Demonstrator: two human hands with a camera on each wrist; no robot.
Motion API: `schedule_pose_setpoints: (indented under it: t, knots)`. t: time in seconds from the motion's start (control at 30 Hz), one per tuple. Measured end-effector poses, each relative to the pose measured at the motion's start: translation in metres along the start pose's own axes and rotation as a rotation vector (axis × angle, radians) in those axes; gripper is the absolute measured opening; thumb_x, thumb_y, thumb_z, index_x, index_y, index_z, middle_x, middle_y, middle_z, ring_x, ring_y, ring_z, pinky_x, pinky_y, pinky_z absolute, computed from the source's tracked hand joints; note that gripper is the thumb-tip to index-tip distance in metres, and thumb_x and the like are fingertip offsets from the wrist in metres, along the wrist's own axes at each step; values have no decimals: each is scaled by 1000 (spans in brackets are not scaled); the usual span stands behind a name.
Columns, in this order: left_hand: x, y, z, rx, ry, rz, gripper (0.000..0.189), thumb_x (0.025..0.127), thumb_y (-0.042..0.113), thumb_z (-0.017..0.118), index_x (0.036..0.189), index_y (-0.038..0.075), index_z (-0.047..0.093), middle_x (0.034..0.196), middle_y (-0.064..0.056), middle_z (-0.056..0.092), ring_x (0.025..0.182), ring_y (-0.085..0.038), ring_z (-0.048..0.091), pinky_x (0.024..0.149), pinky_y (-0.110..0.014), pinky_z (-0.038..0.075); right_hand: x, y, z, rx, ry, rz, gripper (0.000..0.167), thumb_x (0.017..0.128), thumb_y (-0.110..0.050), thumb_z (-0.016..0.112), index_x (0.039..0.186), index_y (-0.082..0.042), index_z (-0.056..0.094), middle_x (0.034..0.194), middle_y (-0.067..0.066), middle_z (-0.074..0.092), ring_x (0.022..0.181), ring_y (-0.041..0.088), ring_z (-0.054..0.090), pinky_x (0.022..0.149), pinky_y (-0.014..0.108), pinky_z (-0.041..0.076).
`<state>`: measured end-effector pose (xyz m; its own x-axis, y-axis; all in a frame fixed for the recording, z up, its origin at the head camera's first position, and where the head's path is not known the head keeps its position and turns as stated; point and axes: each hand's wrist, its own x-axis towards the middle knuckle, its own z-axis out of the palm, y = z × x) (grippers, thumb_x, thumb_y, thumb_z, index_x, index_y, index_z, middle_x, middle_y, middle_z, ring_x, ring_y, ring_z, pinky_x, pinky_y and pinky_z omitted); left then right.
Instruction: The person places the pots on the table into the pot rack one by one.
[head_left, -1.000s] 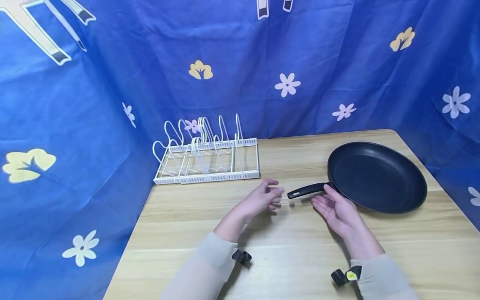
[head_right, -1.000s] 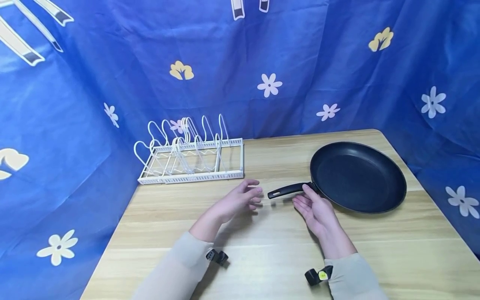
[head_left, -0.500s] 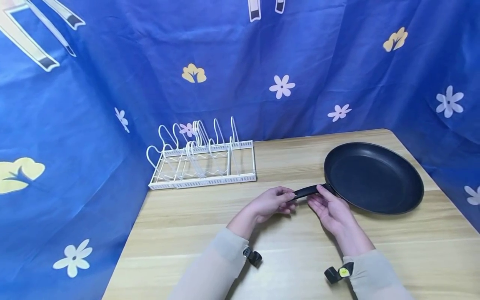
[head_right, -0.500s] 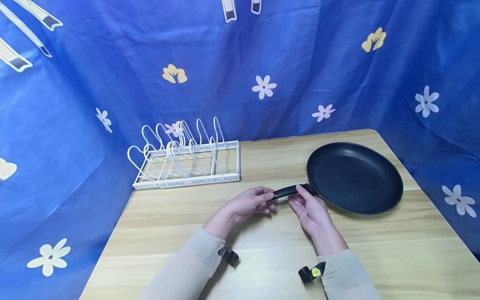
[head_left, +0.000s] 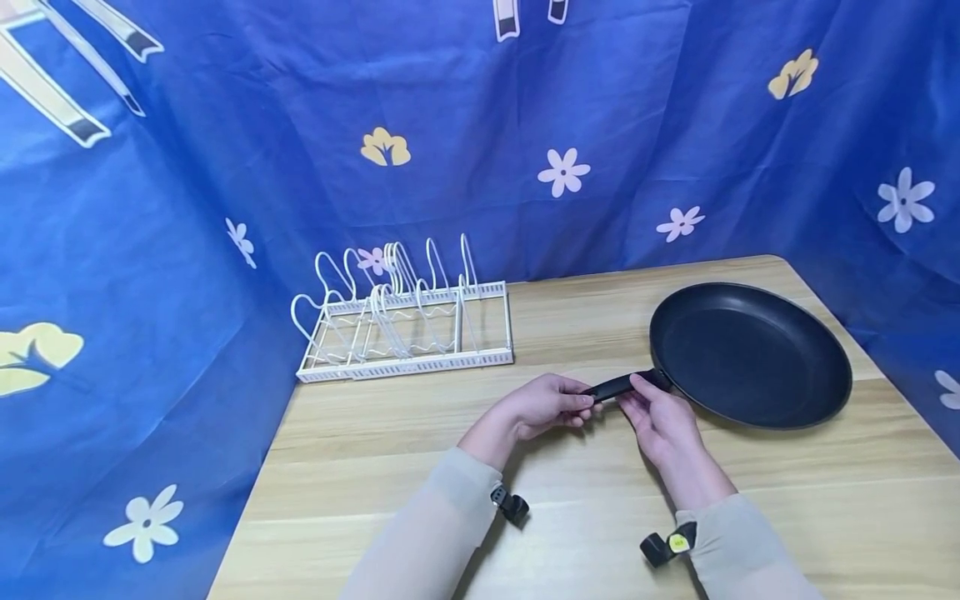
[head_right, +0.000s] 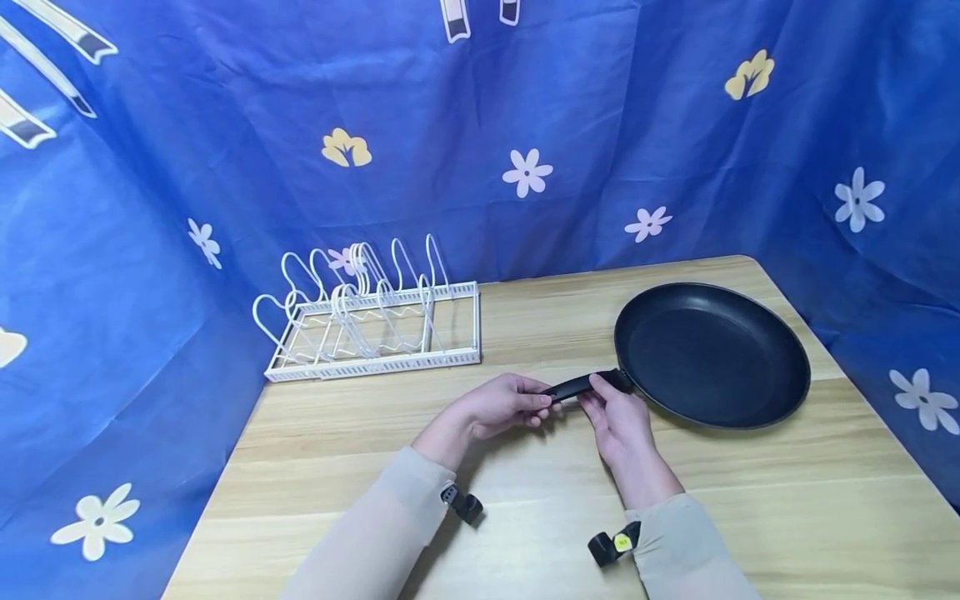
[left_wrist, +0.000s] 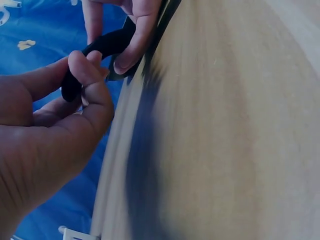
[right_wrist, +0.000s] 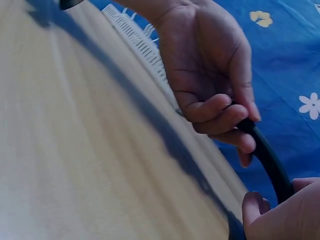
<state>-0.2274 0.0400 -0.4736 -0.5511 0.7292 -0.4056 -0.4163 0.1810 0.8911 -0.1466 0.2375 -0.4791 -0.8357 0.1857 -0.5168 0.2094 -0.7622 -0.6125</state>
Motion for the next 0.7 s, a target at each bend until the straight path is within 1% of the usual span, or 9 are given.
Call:
schedule_pose_setpoints:
  t: [0.07, 0.13, 0.17, 0.3, 0.4, 0.5, 0.53, 0.6, 0.7]
  knots:
    - [-1, -1, 0, -10, -29, -24, 36, 110, 1, 55, 143, -15, 58, 103, -6, 73, 79, -4, 65, 72, -13, 57, 0, 2, 1, -30, 18, -20, 31, 109, -8, 61, 137, -15, 49, 97, -11, 73, 109, -3, 70, 114, 20, 54]
    - [-1, -2, 0, -14, -52, -39, 37, 111, 1, 53, 143, -15, 57, 101, -2, 72, 80, -3, 64, 73, -13, 57, 1, 5, 2, -62, 26, -47, 39, 109, -9, 62, 143, -14, 44, 101, -13, 73, 112, -5, 68, 116, 20, 52]
    - [-1, -2, 1, -10, -61, -41, 36, 111, 0, 53, 143, -16, 57, 100, -2, 71, 80, -3, 64, 73, -14, 57, 1, 6, 3, -70, 36, -58, 41, 108, -10, 64, 143, -13, 45, 103, -13, 73, 112, -5, 68, 115, 20, 53]
    - [-1, -1, 3, 11, -89, -35, 35, 110, -1, 54, 140, -18, 58, 99, -2, 71, 80, -5, 63, 73, -14, 56, 1, 8, 5, -122, 58, -100, 43, 107, -11, 68, 143, -12, 45, 108, -16, 67, 110, -6, 67, 112, 17, 54]
    - [-1, -2, 5, 21, -109, -38, 36, 109, -1, 56, 140, -19, 57, 98, -2, 71, 79, -6, 63, 72, -14, 56, 0, 8, 7, -174, 67, -109, 49, 108, -9, 65, 151, -10, 41, 123, -12, 60, 111, -6, 64, 115, 17, 51]
    - [-1, -6, 7, 19, -123, -53, 39, 108, -2, 56, 144, -18, 56, 97, -2, 72, 79, -6, 63, 72, -14, 56, -1, 9, 7, -211, 82, -107, 56, 109, -5, 61, 158, -8, 34, 137, -6, 52, 117, -5, 60, 118, 16, 49]
    - [-2, -8, 7, 19, -125, -57, 39, 108, -3, 56, 145, -17, 55, 96, -1, 72, 78, -6, 63, 72, -14, 56, -2, 10, 6, -219, 84, -108, 57, 109, -3, 60, 159, -7, 33, 140, -4, 50, 120, -4, 59, 118, 15, 48]
    - [-2, -12, 9, 20, -130, -66, 41, 108, -3, 56, 147, -15, 55, 95, -1, 71, 79, -6, 63, 73, -14, 56, -3, 10, 6, -235, 92, -107, 56, 108, -2, 59, 157, -8, 33, 141, -4, 48, 122, -2, 57, 115, 13, 50]
    - [-3, -18, 12, 29, -128, -71, 42, 108, -3, 56, 149, -13, 55, 95, 0, 71, 80, -6, 64, 75, -15, 58, -4, 10, 3, -254, 91, -101, 48, 107, 0, 59, 150, -9, 38, 139, -4, 46, 118, -2, 56, 107, 10, 52]
